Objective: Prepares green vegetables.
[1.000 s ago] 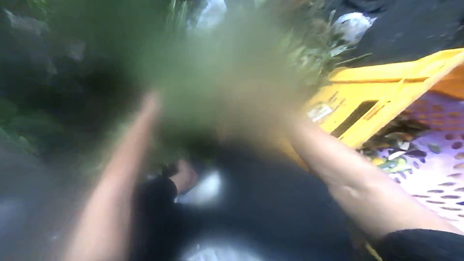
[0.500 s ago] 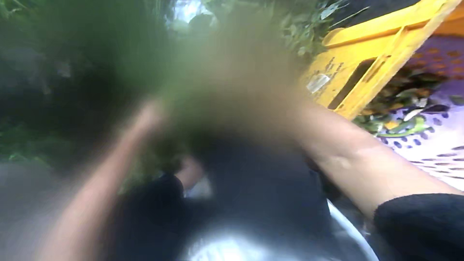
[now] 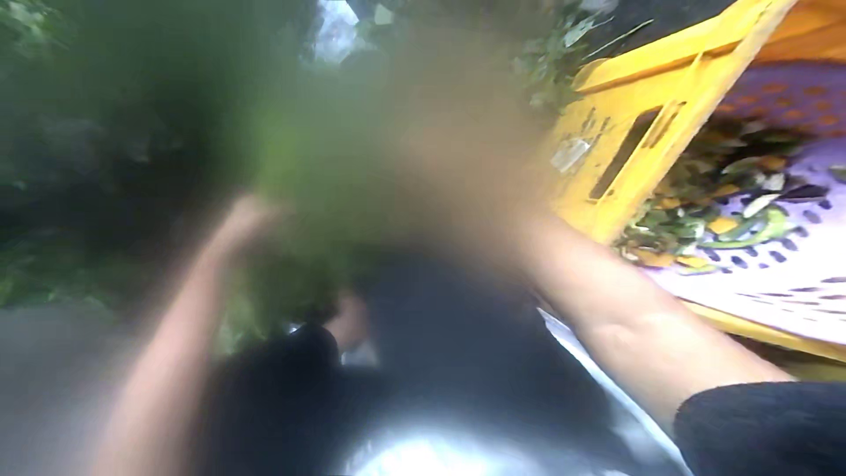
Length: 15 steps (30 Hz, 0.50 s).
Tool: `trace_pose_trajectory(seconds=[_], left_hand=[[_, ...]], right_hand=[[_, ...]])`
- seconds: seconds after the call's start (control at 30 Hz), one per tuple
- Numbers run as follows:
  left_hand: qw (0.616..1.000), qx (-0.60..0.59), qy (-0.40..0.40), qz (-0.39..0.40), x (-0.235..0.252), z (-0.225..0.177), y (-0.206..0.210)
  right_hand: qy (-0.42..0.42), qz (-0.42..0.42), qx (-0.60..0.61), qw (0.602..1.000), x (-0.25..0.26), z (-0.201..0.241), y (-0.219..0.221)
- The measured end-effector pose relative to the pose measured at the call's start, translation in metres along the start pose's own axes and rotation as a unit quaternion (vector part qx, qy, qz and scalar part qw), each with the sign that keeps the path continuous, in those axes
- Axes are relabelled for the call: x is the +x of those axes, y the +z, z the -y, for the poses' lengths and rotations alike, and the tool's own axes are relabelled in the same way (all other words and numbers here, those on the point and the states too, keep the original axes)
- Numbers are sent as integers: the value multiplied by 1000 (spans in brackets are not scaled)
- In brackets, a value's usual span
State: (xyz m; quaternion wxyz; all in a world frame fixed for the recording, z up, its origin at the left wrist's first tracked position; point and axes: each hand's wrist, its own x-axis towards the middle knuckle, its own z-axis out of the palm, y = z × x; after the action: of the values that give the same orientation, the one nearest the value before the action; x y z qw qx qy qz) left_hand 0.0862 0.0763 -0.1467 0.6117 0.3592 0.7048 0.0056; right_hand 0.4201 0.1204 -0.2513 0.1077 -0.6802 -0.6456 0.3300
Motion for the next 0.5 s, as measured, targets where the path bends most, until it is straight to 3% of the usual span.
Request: trace_pose_trajectory(seconds=[0.07, 0.1, 0.2, 0.27, 0.3, 0.4, 0.5], left_hand=[[1000, 3, 11, 7, -19, -15, -6], [1000, -2, 23, 14, -27, -22, -7], [996, -31, 69, 53, -49, -37, -4], [994, -30, 81, 66, -61, -45, -1], [994, -23, 82, 65, -67, -49, 2], [993, -3, 101, 56, -81, -60, 7], [986, -47, 150, 60, -91, -63, 4]], right_hand=[[50, 56, 188, 979, -20, 11, -11], [63, 118, 279, 951, -32, 25, -19], [55, 305, 535, 786, -52, 58, -18], [9, 356, 628, 692, -48, 75, -7], [-10, 353, 656, 667, -47, 85, -6], [-79, 317, 686, 650, -43, 108, -22], [-87, 270, 665, 691, -44, 118, -46]])
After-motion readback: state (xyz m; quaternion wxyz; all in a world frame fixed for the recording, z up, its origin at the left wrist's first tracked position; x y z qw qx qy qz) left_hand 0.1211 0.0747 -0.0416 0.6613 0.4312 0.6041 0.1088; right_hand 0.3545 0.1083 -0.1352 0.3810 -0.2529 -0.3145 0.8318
